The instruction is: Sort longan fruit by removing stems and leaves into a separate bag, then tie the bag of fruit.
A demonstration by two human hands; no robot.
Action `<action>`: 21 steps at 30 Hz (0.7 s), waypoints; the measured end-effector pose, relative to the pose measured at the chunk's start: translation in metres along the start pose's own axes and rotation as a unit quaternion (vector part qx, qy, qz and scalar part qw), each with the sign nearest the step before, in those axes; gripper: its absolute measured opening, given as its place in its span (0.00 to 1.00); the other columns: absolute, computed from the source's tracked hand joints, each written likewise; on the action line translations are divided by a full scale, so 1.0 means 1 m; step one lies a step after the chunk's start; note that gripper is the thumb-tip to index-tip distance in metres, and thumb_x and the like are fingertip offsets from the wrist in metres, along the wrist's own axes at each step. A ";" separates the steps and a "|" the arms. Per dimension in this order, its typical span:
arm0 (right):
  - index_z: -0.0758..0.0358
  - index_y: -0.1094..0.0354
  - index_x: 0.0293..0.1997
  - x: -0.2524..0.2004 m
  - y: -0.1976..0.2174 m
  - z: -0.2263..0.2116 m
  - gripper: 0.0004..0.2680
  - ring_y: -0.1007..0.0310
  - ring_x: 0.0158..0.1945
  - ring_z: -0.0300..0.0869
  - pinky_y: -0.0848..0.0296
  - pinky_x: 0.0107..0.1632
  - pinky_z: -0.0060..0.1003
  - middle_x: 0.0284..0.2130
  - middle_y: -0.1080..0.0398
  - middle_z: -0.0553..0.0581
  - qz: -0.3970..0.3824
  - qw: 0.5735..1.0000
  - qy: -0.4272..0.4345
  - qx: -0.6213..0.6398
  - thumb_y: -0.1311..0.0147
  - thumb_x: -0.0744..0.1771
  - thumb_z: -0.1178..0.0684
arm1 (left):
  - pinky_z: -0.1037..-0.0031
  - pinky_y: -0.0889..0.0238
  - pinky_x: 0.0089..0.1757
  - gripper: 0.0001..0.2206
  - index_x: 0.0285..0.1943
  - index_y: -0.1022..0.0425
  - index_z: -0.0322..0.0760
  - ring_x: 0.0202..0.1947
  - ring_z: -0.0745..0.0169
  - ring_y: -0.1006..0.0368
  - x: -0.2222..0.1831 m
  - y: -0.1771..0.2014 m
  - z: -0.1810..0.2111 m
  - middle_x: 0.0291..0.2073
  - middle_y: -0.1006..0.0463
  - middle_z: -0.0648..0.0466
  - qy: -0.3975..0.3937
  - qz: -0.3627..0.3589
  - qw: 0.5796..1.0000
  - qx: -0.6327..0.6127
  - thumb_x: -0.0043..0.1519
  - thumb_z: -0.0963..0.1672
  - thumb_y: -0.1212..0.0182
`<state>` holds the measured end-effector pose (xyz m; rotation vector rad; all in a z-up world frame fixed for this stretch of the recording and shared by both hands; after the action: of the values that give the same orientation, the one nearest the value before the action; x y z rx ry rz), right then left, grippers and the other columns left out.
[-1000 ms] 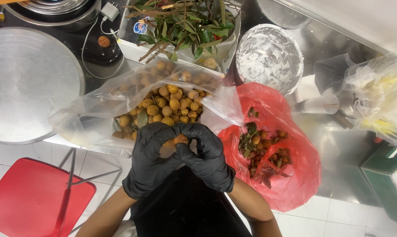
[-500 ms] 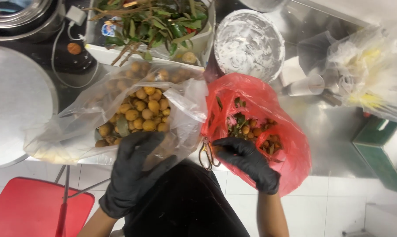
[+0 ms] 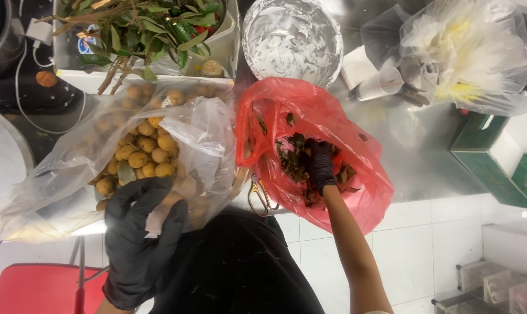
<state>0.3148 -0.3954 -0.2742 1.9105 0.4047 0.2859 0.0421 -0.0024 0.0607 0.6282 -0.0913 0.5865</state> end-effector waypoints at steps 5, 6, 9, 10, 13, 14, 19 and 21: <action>0.60 0.32 0.51 -0.015 0.013 -0.012 0.13 0.34 0.48 0.64 0.32 0.49 0.57 0.43 0.31 0.69 0.063 0.997 0.041 0.028 0.39 0.62 0.57 | 0.62 0.33 0.55 0.22 0.62 0.25 0.36 0.58 0.44 0.29 0.006 0.004 -0.017 0.56 0.26 0.43 0.022 0.015 0.996 0.083 0.58 0.43 0.28; 0.60 0.31 0.50 -0.014 0.010 -0.006 0.12 0.31 0.45 0.55 0.29 0.45 0.49 0.42 0.30 0.64 0.030 0.986 -0.044 0.160 0.43 0.63 0.59 | 0.60 0.33 0.53 0.24 0.61 0.24 0.34 0.56 0.42 0.29 0.012 0.000 -0.023 0.54 0.26 0.41 -0.003 -0.044 0.988 0.147 0.56 0.46 0.29; 0.61 0.27 0.48 -0.008 0.024 -0.001 0.09 0.28 0.38 0.45 0.27 0.38 0.39 0.37 0.29 0.60 -0.046 0.944 -0.170 0.278 0.46 0.64 0.62 | 0.55 0.33 0.48 0.27 0.61 0.23 0.33 0.50 0.40 0.27 0.006 -0.009 -0.042 0.51 0.22 0.42 -0.053 -0.123 0.956 0.261 0.54 0.51 0.31; 0.64 0.25 0.46 -0.001 0.030 0.000 0.07 0.29 0.33 0.44 0.29 0.35 0.37 0.33 0.27 0.60 -0.085 0.936 -0.210 0.268 0.44 0.65 0.63 | 0.53 0.33 0.47 0.29 0.61 0.22 0.34 0.46 0.41 0.25 0.004 -0.013 -0.049 0.49 0.20 0.45 -0.083 -0.142 0.937 0.310 0.54 0.53 0.33; 0.59 0.29 0.49 -0.007 0.060 -0.011 0.12 0.35 0.29 0.41 0.30 0.30 0.36 0.35 0.30 0.53 -0.093 0.808 -0.333 0.477 0.51 0.63 0.64 | 0.55 0.30 0.45 0.17 0.55 0.20 0.46 0.43 0.42 0.23 -0.013 -0.020 -0.089 0.39 0.19 0.47 0.014 -0.223 0.949 0.223 0.59 0.50 0.36; 0.59 0.29 0.49 -0.009 0.060 0.006 0.12 0.35 0.29 0.41 0.30 0.30 0.36 0.35 0.30 0.53 -0.094 0.808 -0.334 0.477 0.51 0.63 0.64 | 0.55 0.30 0.45 0.17 0.55 0.20 0.46 0.43 0.42 0.23 -0.018 -0.022 -0.091 0.39 0.19 0.47 0.015 -0.224 0.949 0.224 0.59 0.50 0.36; 0.65 0.30 0.46 -0.007 0.091 0.012 0.08 0.26 0.33 0.40 0.31 0.33 0.30 0.36 0.26 0.55 -0.060 0.580 -0.304 0.753 0.50 0.68 0.53 | 0.56 0.29 0.36 0.13 0.52 0.19 0.48 0.36 0.41 0.22 -0.021 -0.040 -0.078 0.37 0.18 0.50 -0.028 -0.235 0.965 0.114 0.58 0.47 0.39; 0.64 0.30 0.46 -0.005 0.055 0.053 0.08 0.29 0.32 0.40 0.31 0.31 0.31 0.34 0.28 0.54 -0.088 0.621 -0.315 0.712 0.48 0.69 0.50 | 0.56 0.29 0.35 0.10 0.46 0.20 0.47 0.34 0.43 0.22 -0.032 -0.058 -0.083 0.34 0.20 0.50 -0.065 -0.255 0.952 0.158 0.57 0.47 0.39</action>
<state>0.3387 -0.4605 -0.2421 3.2380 0.3169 -1.2335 0.0396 -0.0080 -0.0449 0.9637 0.0438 0.0546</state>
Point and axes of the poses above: each hand's wrist, its own x-axis towards the middle knuckle, its own y-axis out of the back of the hand, z = x × y, the point moved 4 cm from there along x, towards the middle knuckle
